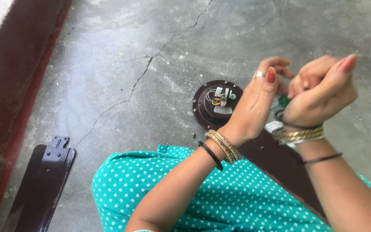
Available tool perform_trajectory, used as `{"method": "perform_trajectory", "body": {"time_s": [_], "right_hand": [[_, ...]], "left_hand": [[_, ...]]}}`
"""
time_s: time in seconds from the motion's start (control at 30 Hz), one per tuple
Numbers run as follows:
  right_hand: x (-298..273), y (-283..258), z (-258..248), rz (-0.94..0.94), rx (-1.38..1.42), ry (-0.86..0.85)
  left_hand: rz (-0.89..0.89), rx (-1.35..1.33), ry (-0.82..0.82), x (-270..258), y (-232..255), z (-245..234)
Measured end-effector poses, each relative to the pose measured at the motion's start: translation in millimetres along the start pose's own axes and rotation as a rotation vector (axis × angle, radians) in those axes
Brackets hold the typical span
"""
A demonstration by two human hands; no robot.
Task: The person sits on the floor and uses a screwdriver to tighten screws on the base of an electric fan motor. They repeatedly adjust the screwdriver and turn the screws to secure the motor housing.
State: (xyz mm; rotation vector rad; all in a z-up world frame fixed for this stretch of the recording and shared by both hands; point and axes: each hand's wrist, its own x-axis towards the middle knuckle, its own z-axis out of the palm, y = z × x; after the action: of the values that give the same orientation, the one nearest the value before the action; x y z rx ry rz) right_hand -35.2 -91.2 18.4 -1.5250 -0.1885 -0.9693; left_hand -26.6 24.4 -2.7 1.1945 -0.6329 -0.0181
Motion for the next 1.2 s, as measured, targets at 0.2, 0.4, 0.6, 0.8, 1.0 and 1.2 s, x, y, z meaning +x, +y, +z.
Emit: {"method": "perform_trajectory", "body": {"time_s": [0.2, 0.4, 0.6, 0.8, 1.0, 1.2], "right_hand": [[-13.9, -13.6, 10.3, -0.125, -0.197, -0.096], [-11.1, -21.0, 16.2, -0.139, -0.247, -0.13], [-7.2, -27.5, 11.9, -0.351, -0.349, -0.354], [39.6, -40.1, -4.5, -0.493, -0.449, -0.836], [109.4, -51.2, -12.7, -1.042, -0.568, -1.382], [132.6, -46.4, -13.3, -1.298, -0.88, -1.614]], "left_hand": [[-0.383, -0.129, -0.083, 5.9, -22.9, 10.5], [-0.23, -0.001, 0.054, 2.4, -55.8, 5.1], [-0.03, -0.037, 0.252, 5.9, -84.4, 0.4], [-0.216, -0.113, 0.268, 15.8, -79.6, -8.3], [-0.256, -0.206, 0.197, 28.3, -70.4, -6.5], [-0.248, -0.21, 0.067, 34.7, -69.4, -7.0]]}}
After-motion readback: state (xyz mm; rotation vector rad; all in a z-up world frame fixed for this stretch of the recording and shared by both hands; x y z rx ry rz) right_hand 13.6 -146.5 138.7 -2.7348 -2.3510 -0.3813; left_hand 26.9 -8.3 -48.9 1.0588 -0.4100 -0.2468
